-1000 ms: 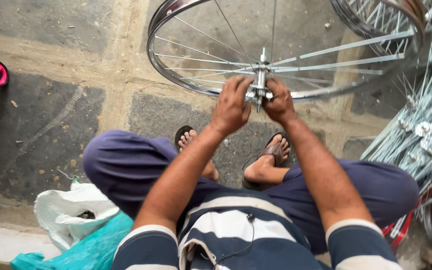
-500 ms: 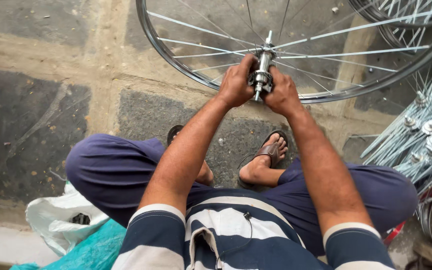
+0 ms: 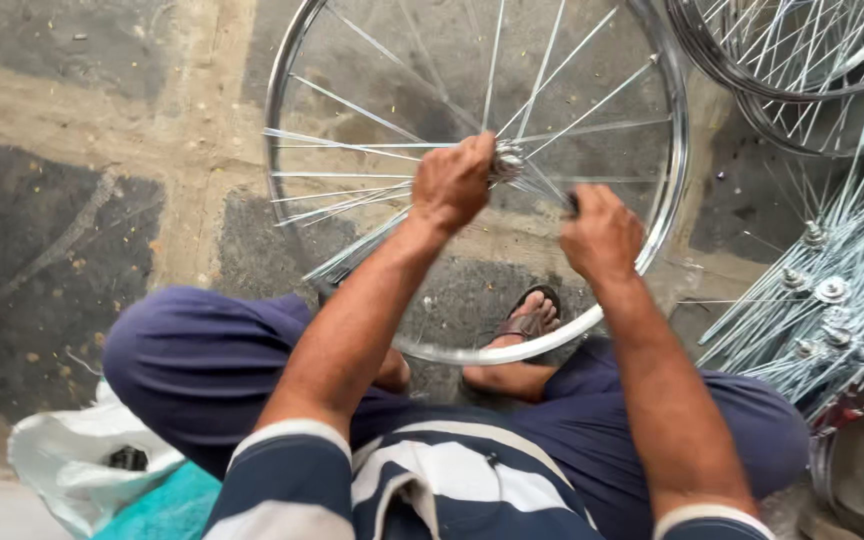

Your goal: The person sits on the floor and laces a bicycle wheel by inserting spokes into the rim and hub, then tightening them with a spoke wrench. The person also handles a package of new spokes and a bundle of loose spokes.

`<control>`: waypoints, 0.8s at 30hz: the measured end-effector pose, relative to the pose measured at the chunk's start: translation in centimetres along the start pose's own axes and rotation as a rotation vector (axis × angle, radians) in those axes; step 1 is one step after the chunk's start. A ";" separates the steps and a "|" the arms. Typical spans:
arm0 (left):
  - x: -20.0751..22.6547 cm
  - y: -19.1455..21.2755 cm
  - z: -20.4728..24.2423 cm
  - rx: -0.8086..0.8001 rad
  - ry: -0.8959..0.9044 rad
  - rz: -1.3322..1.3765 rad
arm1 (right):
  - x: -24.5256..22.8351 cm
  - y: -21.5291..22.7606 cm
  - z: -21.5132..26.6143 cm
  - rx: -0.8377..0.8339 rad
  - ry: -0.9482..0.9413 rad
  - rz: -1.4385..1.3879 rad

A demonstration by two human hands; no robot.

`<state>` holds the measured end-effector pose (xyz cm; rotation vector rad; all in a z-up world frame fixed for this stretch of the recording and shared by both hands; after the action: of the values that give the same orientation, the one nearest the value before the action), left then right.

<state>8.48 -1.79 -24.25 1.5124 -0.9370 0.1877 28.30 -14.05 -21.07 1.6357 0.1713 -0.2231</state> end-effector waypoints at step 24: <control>-14.6 -10.9 -7.7 -0.335 -0.380 -0.535 | 2.6 -20.3 6.1 -0.362 -0.289 -0.662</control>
<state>9.04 10.20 -39.96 1.4493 -0.7727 -0.6312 25.62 -18.58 -41.76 1.1265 0.5001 -0.8762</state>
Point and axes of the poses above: each hand's wrist, its own z-axis away from the middle knuckle, its own y-axis out of the back of the hand, x = y × z, the point moved 1 cm from there along -z, towards the middle knuckle, and after that the axes turned 7 degrees about y, right-handed, at the moved point
